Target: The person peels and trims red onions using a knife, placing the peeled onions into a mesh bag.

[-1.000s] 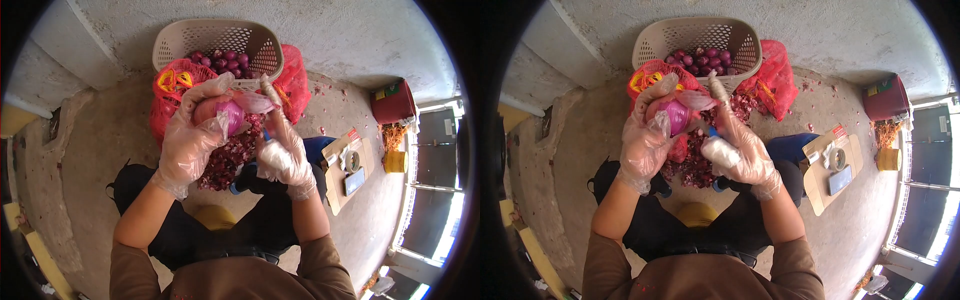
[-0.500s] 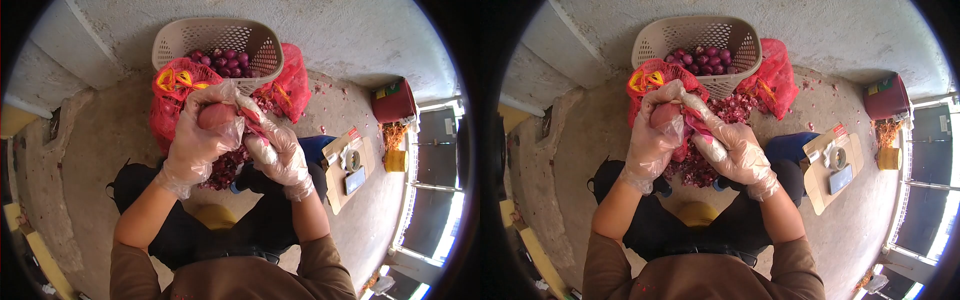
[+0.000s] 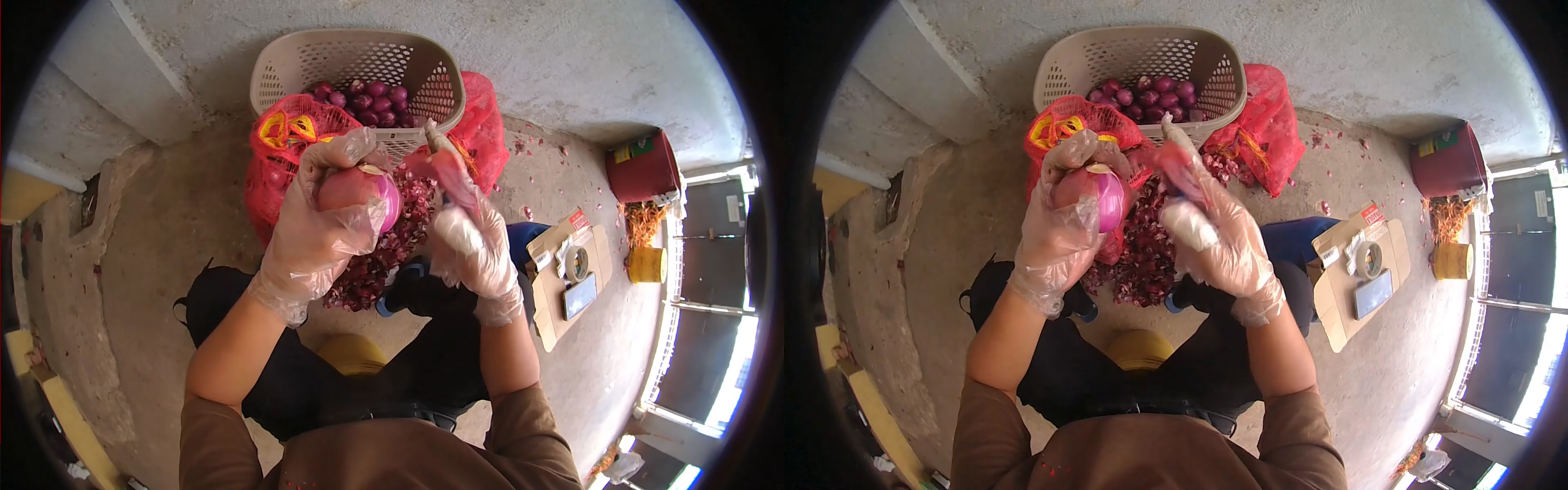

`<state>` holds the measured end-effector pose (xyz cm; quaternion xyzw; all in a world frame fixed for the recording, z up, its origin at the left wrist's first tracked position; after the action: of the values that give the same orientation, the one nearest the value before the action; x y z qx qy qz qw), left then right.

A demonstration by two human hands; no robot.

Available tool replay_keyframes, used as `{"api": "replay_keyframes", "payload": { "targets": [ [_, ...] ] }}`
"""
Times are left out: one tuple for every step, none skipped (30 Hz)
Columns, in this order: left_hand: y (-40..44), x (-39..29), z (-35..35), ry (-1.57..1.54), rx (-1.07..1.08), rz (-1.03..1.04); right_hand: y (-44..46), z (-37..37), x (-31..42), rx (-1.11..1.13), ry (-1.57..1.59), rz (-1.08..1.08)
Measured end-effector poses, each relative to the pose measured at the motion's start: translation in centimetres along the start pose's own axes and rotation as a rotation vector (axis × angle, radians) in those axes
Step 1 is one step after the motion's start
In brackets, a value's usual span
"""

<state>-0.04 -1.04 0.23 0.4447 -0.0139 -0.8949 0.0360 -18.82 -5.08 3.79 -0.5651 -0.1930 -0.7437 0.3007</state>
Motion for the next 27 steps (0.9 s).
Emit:
{"api": "replay_keyframes", "payload": {
  "targets": [
    [0.1, 0.1, 0.0, 0.059, -0.028, 0.017, 0.0, 0.1, 0.0, 0.012, -0.009, 0.009],
    [0.2, 0.1, -0.1, 0.231, 0.011, 0.155, 0.0, 0.2, 0.1, 0.023, -0.018, 0.018],
    [0.3, 0.2, -0.1, 0.404, 0.049, 0.293, -0.2, 0.3, 0.1, 0.037, -0.027, 0.028],
    [0.3, 0.2, -0.2, 0.578, 0.088, 0.431, -0.2, 0.3, 0.2, 0.045, -0.029, 0.038],
    [0.4, 0.3, -0.3, 0.576, 0.099, 0.461, -0.3, 0.4, 0.2, 0.053, -0.031, 0.048],
    [0.6, 0.3, -0.5, 0.574, 0.112, 0.492, -0.3, 0.4, 0.2, 0.058, -0.034, 0.052],
    [0.7, 0.3, -0.6, 0.572, 0.124, 0.522, -0.4, 0.4, 0.2, 0.062, -0.036, 0.061],
    [0.7, 0.3, -0.5, 0.585, 0.102, 0.529, -0.4, 0.4, 0.2, 0.063, -0.037, 0.066],
    [0.7, 0.2, -0.4, 0.598, 0.080, 0.534, -0.5, 0.5, 0.2, 0.068, -0.037, 0.067],
    [0.7, 0.0, -0.3, 0.611, 0.058, 0.540, -0.4, 0.5, 0.2, 0.070, -0.036, 0.071],
    [0.7, -0.1, -0.3, 0.617, 0.060, 0.551, -0.5, 0.5, 0.2, 0.074, -0.038, 0.073],
    [0.8, -0.3, -0.3, 0.623, 0.063, 0.562, -0.4, 0.4, 0.2, 0.074, -0.045, 0.073],
    [0.9, -0.4, -0.3, 0.628, 0.065, 0.573, -0.3, 0.4, 0.1, 0.075, -0.058, 0.067],
    [0.9, -0.6, -0.3, 0.682, 0.081, 0.598, -0.3, 0.4, 0.1, 0.080, -0.064, 0.067],
    [1.0, -0.7, -0.5, 0.736, 0.096, 0.623, -0.2, 0.3, 0.0, 0.085, -0.110, 0.039],
    [1.0, -0.9, -0.5, 0.790, 0.112, 0.647, -0.1, 0.3, -0.1, 0.089, -0.156, 0.011],
    [1.0, -1.0, -0.4, 0.815, 0.110, 0.653, 0.0, 0.2, -0.2, 0.093, -0.203, -0.017],
    [1.0, -1.2, -0.2, 0.840, 0.108, 0.659, 0.0, 0.3, -0.2, 0.092, -0.213, -0.019],
    [0.9, -1.3, -0.1, 0.865, 0.106, 0.664, 0.0, 0.3, -0.1, 0.091, -0.223, -0.022],
    [0.8, -1.4, -0.1, 0.868, 0.116, 0.648, -0.1, 0.4, 0.0, 0.085, -0.197, 0.002],
    [0.8, -1.4, -0.2, 0.871, 0.125, 0.633, -0.2, 0.6, 0.2, 0.075, -0.163, 0.032],
    [0.7, -1.4, -0.2, 0.874, 0.135, 0.618, -0.4, 0.7, 0.4, 0.064, -0.128, 0.062],
    [0.7, -1.4, -0.2, 0.878, 0.132, 0.619, -0.6, 1.0, 0.7, 0.048, -0.086, 0.098],
    [0.8, -1.4, -0.2, 0.881, 0.129, 0.620, -0.7, 1.1, 0.9, 0.049, -0.040, 0.135],
    [0.8, -1.3, -0.3, 0.884, 0.126, 0.621, -0.8, 1.2, 1.1, 0.048, 0.005, 0.171],
    [0.7, -1.3, -0.2, 0.869, 0.132, 0.623, -0.9, 1.1, 1.2, 0.065, 0.053, 0.205],
    [0.7, -1.3, -0.1, 0.853, 0.138, 0.625, -0.9, 1.2, 1.2, 0.064, 0.063, 0.204]
  ]
}}
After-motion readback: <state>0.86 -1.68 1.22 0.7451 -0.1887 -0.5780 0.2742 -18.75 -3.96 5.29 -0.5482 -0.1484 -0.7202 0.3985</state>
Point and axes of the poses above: each hand's wrist, its own y-axis towards the middle knuckle, its own z-axis out of the palm, x = y × z, the point moved 1 cm from there along y, towards the middle knuckle, and after that the axes turned 9 degrees about y, right-handed, at the moved point
